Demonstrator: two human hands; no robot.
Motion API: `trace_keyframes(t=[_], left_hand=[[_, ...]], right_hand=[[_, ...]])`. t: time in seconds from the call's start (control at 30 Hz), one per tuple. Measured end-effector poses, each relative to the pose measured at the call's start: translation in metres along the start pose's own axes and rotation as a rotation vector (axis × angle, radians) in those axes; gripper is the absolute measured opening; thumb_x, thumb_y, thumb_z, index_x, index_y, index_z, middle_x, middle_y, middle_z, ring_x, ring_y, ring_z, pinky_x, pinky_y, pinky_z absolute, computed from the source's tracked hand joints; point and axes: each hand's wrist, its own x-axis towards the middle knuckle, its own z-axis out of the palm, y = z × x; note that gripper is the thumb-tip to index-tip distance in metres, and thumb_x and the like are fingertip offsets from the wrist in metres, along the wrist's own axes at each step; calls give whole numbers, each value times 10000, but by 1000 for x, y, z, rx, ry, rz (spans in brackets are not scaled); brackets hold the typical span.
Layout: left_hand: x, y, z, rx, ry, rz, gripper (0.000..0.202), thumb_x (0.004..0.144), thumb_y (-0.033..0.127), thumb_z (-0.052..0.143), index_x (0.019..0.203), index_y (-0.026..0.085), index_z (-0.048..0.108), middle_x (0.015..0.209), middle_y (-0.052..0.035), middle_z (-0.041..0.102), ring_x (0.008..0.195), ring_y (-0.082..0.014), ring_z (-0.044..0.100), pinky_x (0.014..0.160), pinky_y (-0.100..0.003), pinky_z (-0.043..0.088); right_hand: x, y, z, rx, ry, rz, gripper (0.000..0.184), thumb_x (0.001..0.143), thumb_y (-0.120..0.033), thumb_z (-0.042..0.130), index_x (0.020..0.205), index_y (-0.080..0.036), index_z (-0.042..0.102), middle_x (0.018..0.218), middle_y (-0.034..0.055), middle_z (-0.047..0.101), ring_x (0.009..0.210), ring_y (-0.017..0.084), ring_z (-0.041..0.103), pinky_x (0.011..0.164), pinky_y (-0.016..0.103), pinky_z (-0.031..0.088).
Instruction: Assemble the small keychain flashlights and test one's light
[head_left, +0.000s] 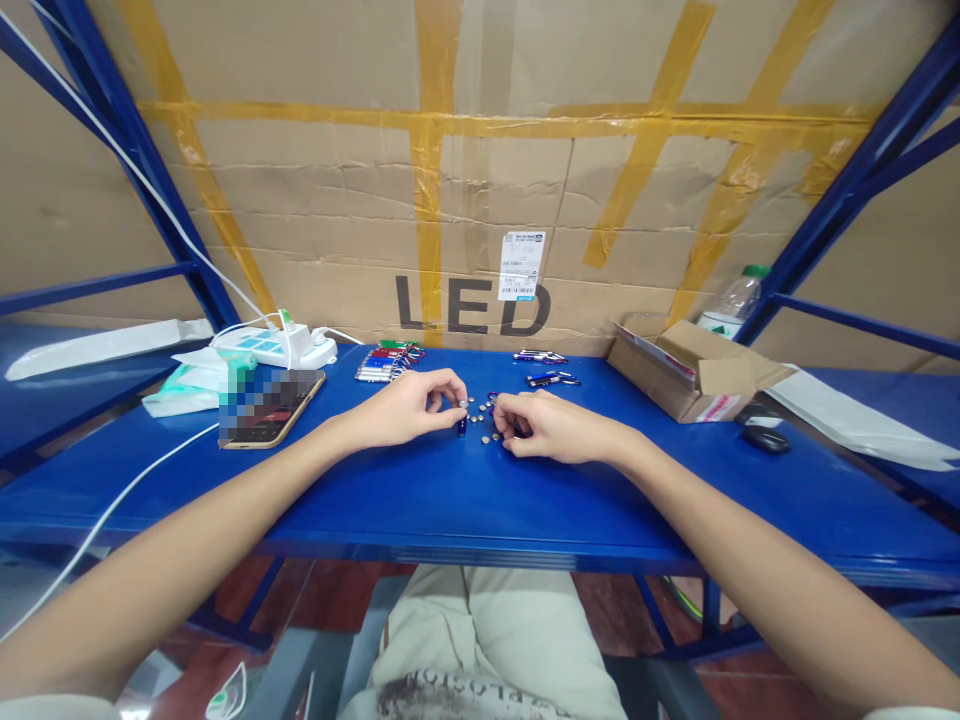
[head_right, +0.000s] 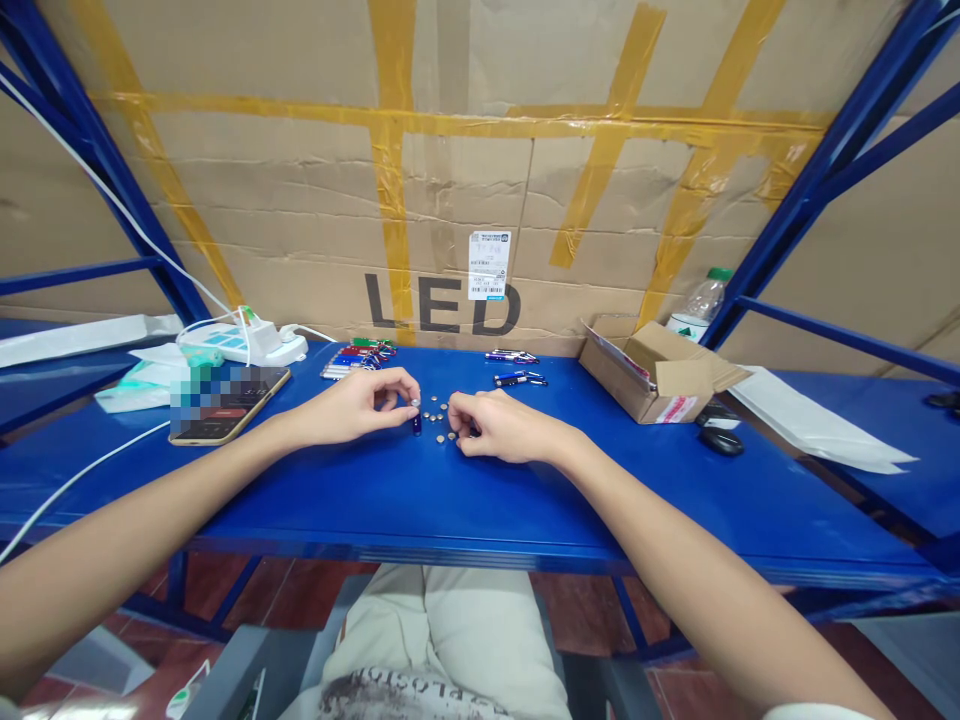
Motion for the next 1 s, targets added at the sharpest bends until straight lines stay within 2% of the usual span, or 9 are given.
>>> trace_keyframes(t=[0.27, 0.63, 0.83, 1.0], left_hand=[[0, -3, 0, 4, -1, 0, 212, 988, 389, 706, 1067, 193, 690, 836, 6, 720, 672, -137, 581, 651, -262, 430], [0, -2, 0, 4, 0, -1, 226, 986, 397, 707, 1067, 187, 688, 830, 2, 715, 670, -138, 580, 647, -264, 424], [-1, -3, 1, -1, 5, -3, 224, 985, 395, 709, 1070, 189, 687, 834, 10, 715, 672, -135, 577, 653, -261, 428], [-1, -2, 1, -1, 7, -9, 225, 988, 398, 705, 1074, 191, 686, 847, 8, 719, 683, -138, 582, 657, -260, 435]], right_hand=[[-1, 5, -1, 79, -53, -6, 129, 940, -184, 676, 1053, -214, 621, 983, 26, 727, 833, 182, 616, 737, 283, 449], [1, 8, 1, 75, -14, -36, 36, 1013, -237, 654, 1037, -212, 644, 985, 32, 741, 839, 184, 636, 759, 290, 452], [1, 11, 2, 134, 10, -13, 56, 1014, -231, 658, 1065, -222, 634, 984, 21, 765, 768, 173, 681, 764, 298, 501], [3, 13, 5, 94, 34, -19, 80, 1008, -195, 663, 1074, -226, 629, 975, 18, 758, 750, 176, 685, 770, 308, 509]])
